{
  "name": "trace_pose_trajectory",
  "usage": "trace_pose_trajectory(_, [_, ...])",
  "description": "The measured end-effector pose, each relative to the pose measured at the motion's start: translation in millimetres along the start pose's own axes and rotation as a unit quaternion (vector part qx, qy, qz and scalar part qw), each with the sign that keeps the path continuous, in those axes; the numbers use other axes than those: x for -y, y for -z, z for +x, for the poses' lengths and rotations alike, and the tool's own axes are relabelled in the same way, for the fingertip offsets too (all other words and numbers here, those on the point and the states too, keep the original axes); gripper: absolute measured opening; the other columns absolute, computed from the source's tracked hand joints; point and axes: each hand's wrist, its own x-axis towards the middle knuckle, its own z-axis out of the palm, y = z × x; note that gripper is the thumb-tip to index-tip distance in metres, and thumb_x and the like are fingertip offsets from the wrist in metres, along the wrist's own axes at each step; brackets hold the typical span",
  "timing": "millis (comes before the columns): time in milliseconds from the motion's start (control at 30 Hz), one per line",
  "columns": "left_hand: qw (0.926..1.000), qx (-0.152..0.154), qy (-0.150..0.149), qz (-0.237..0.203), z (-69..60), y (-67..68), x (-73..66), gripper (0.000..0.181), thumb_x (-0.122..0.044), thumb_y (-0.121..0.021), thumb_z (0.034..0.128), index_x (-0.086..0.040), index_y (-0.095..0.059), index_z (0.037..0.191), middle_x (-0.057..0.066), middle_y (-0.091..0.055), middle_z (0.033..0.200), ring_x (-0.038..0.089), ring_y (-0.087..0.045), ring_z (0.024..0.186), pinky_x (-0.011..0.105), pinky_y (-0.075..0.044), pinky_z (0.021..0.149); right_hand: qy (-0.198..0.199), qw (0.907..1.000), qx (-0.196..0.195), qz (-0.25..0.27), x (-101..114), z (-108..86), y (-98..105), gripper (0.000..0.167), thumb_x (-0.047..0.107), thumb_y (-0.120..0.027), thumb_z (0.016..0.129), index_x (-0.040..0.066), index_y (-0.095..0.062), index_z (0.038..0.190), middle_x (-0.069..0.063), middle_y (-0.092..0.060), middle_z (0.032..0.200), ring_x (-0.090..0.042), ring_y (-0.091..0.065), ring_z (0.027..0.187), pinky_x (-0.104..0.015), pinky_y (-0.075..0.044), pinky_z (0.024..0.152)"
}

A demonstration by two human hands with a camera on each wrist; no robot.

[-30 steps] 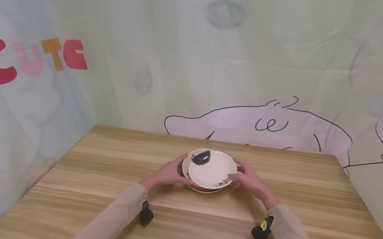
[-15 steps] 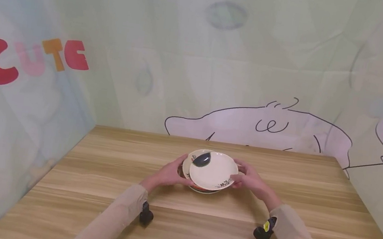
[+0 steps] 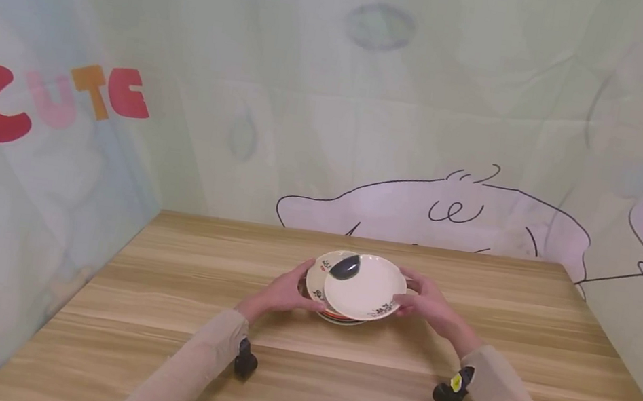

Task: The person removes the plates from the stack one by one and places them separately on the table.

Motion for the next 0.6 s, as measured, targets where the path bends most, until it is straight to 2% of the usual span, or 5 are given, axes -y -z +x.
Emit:
trace_pose_trajectory(300, [0.9999,-0.003,0.011,0.001,-0.5,-1.4,-1.1,0.107,-0.042,-0.081,0.0626,-0.013,-0.019,0.145,0.012,-0.035,0.142,0.026,-0.034,0.128,0.042,-0.027,0.106,-0.005,0.9999,-0.013,0.000,-1.2,-10.1,15.7,0.074,0.006,-0.058,0.086,-0.003,-0.011,0.143,-0.037,-0.018,0.139,-0.018,-0.061,0.082,-0.038,-0.053,0.077])
trace_pose_trajectory(600, [0.9998,0.000,0.015,0.011,-0.2,-1.6,-3.3,0.106,-0.041,-0.080,0.0644,-0.009,-0.018,0.145,0.013,-0.033,0.143,0.026,-0.033,0.129,0.041,-0.027,0.107,0.003,0.9997,-0.024,0.008,1.7,-23.3,29.2,0.076,0.003,-0.057,0.086,-0.005,-0.007,0.142,-0.039,-0.014,0.139,-0.015,-0.061,0.082,-0.032,-0.054,0.076])
